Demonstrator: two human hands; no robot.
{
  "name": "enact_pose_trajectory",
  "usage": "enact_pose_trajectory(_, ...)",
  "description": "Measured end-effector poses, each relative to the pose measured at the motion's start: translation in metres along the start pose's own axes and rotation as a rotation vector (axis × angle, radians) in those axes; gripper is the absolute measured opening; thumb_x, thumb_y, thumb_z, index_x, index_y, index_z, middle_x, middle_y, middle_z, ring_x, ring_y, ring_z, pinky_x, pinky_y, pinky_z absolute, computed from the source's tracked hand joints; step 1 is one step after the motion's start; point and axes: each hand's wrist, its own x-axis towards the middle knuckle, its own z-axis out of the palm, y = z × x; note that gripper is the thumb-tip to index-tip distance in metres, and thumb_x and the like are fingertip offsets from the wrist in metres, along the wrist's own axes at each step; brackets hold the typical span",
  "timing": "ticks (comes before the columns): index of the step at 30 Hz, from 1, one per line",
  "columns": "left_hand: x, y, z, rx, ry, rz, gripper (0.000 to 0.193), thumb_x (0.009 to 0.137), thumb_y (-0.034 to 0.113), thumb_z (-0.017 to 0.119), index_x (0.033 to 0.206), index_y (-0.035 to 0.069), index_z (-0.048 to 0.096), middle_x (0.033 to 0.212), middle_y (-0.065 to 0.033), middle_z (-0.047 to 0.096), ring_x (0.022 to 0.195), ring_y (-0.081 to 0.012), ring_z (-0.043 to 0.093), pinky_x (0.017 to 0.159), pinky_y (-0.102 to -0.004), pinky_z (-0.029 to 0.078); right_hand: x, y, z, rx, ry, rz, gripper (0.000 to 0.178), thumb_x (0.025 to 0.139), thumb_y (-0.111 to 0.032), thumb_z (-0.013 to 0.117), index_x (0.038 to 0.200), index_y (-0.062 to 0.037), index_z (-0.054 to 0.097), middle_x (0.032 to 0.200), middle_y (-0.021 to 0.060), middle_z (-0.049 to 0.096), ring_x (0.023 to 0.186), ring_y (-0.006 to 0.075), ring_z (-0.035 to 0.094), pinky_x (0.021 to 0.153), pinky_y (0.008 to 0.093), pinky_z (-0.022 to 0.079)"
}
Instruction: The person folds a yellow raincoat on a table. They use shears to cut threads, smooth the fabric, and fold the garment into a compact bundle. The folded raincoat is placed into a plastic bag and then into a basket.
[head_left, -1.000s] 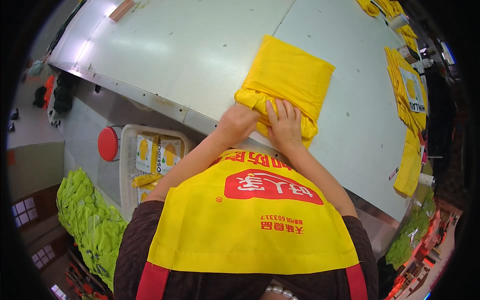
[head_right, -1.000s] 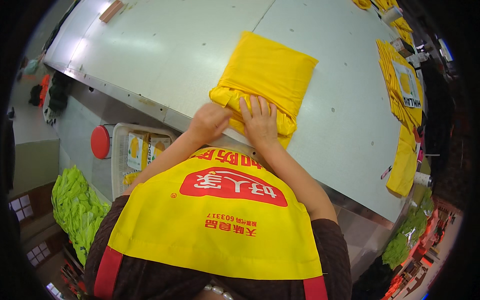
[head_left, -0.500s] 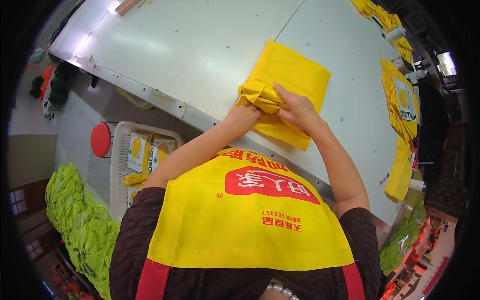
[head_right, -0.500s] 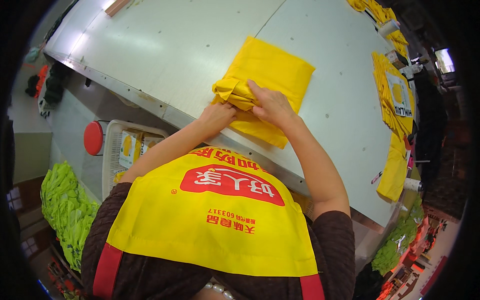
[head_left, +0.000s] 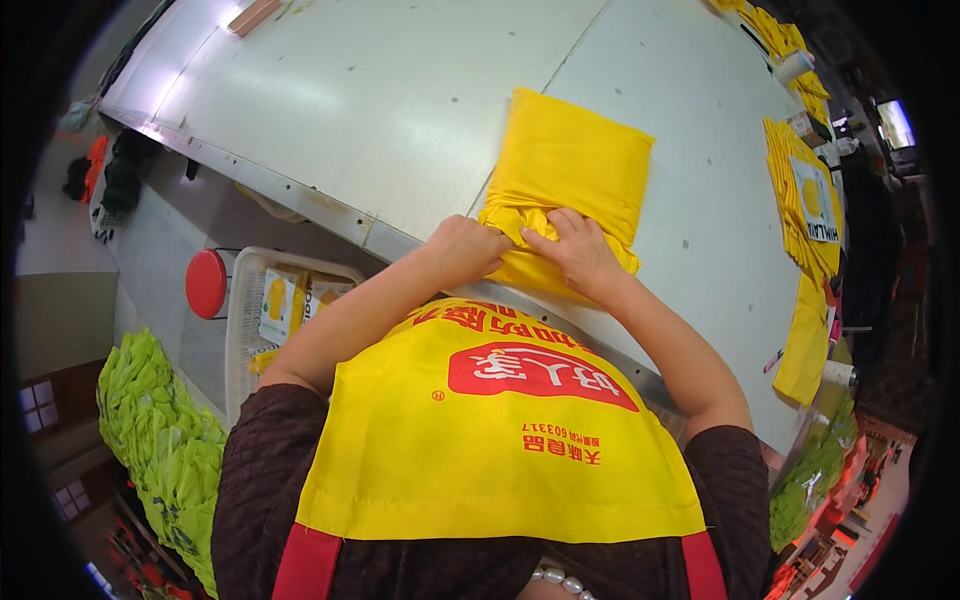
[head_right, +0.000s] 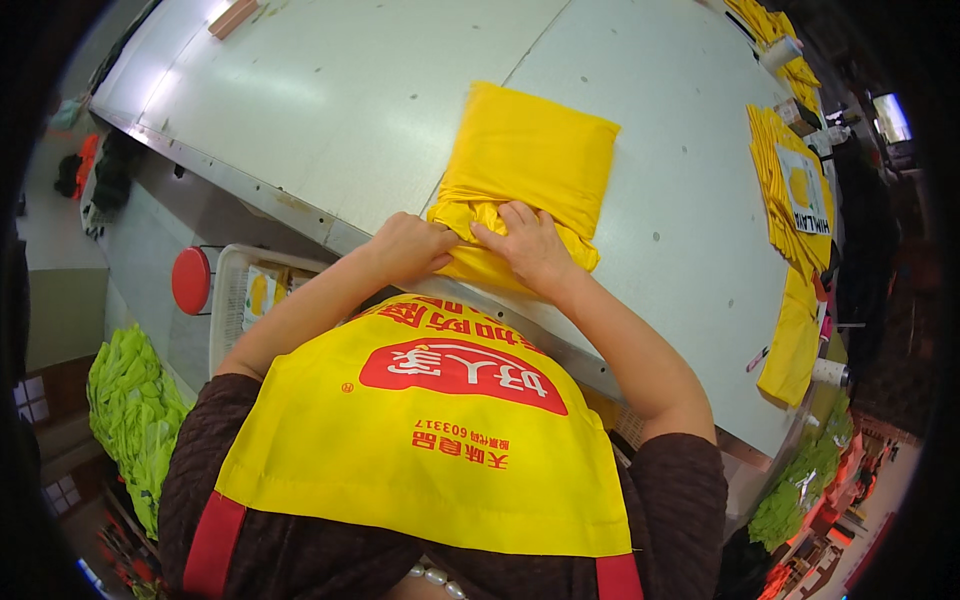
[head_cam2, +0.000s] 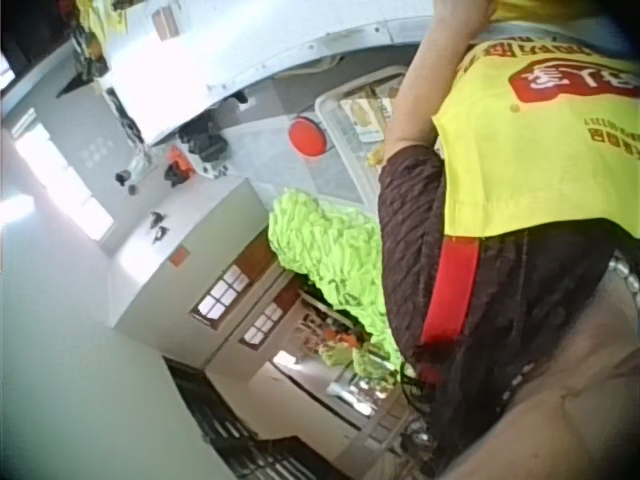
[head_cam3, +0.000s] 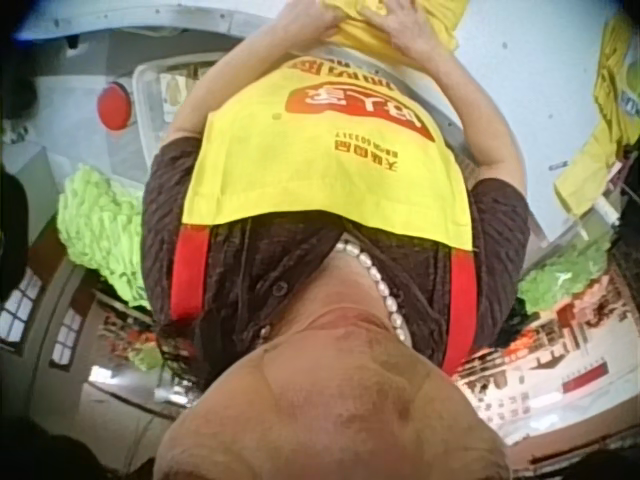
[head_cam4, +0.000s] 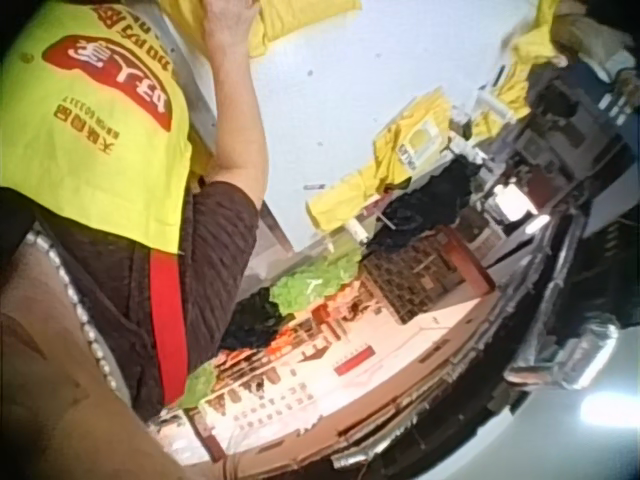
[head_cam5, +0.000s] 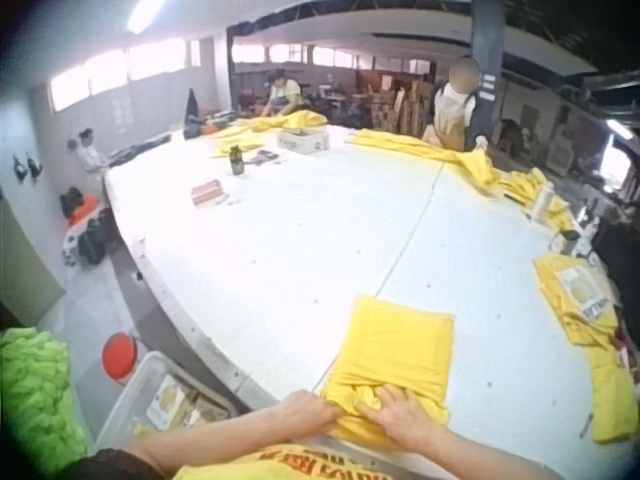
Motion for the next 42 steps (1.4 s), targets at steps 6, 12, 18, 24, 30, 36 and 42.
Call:
enact_pose_trajectory(6,0.010,-0.008,-0.029,0.106,0.097,0.167,0.021,0.072,0.029,0.060,0.071,0.009,0.062,0.070,-0.0072,0.063,0.068,-0.0242,0.063,0.059,-0.0377,0.048,0.005,-0.001,-0.008,0.061,-0.225,-0.013,0.044,0.082,-0.010,0.048,0.125,-0.0205,0.047,0.102,0.0138,0.052,0.098,0.0274,0.053,0.076,0.0379,0.045)
enact_pose_trajectory(12,0.011,-0.033,-0.021,-0.017,0.034,0.003,0.034,0.068,0.043,0.063,0.067,0.009,0.061,0.065,-0.0073,0.061,0.064,-0.0264,0.059,0.058,-0.0372,0.047,0.017,0.003,-0.005,0.089,-0.309,-0.069,0.045,0.084,-0.012,0.046,0.128,-0.0191,0.045,0.099,0.0148,0.053,0.093,0.0283,0.055,0.071,0.0372,0.047)
enact_pose_trajectory(18,0.031,-0.032,-0.035,0.027,0.018,0.123,0.048,0.070,0.055,0.060,0.061,0.008,0.060,0.064,-0.0089,0.060,0.062,-0.0284,0.057,0.054,-0.0394,0.044,0.013,0.000,-0.005,0.021,-0.301,-0.069,0.043,0.084,-0.012,0.046,0.126,-0.0171,0.046,0.098,0.0160,0.054,0.094,0.0294,0.055,0.074,0.0397,0.046)
enact_pose_trajectory(24,0.050,-0.037,-0.004,-0.122,0.042,0.070,0.050,0.075,0.055,0.057,0.057,0.008,0.058,0.061,-0.0098,0.057,0.060,-0.0283,0.056,0.052,-0.0398,0.042,0.012,0.005,0.022,0.058,-0.101,-0.088,0.038,0.080,-0.014,0.051,0.118,-0.0158,0.051,0.096,0.0152,0.055,0.090,0.0295,0.056,0.072,0.0415,0.045)
enact_pose_trajectory(30,0.038,0.012,0.007,-0.106,0.158,0.520,0.033,0.073,0.040,0.063,0.075,0.007,0.066,0.072,-0.0089,0.063,0.066,-0.0266,0.059,0.058,-0.0397,0.047,0.012,0.011,0.022,0.403,-0.128,0.017,0.040,0.071,-0.008,0.059,0.110,-0.0123,0.056,0.087,0.0152,0.058,0.083,0.0319,0.057,0.072,0.0397,0.046)
enact_pose_trajectory(36,0.052,0.061,-0.003,-0.020,-0.238,0.240,0.034,0.078,0.038,0.059,0.073,0.006,0.066,0.074,-0.0113,0.064,0.066,-0.0281,0.062,0.061,-0.0375,0.049,0.024,0.030,0.005,0.772,-0.226,0.257,0.051,0.067,-0.007,0.063,0.117,-0.0091,0.054,0.101,0.0177,0.061,0.094,0.0332,0.057,0.078,0.0388,0.046)
enact_pose_trajectory(42,0.075,0.115,0.034,-0.414,0.105,0.201,0.019,0.079,0.019,0.054,0.088,0.005,0.064,0.081,-0.0174,0.063,0.069,-0.0337,0.062,0.060,-0.0441,0.050,0.044,0.031,0.012,0.818,-0.128,0.287,0.054,0.067,-0.009,0.065,0.120,-0.0067,0.053,0.107,0.0159,0.061,0.099,0.0294,0.058,0.084,0.0347,0.046)
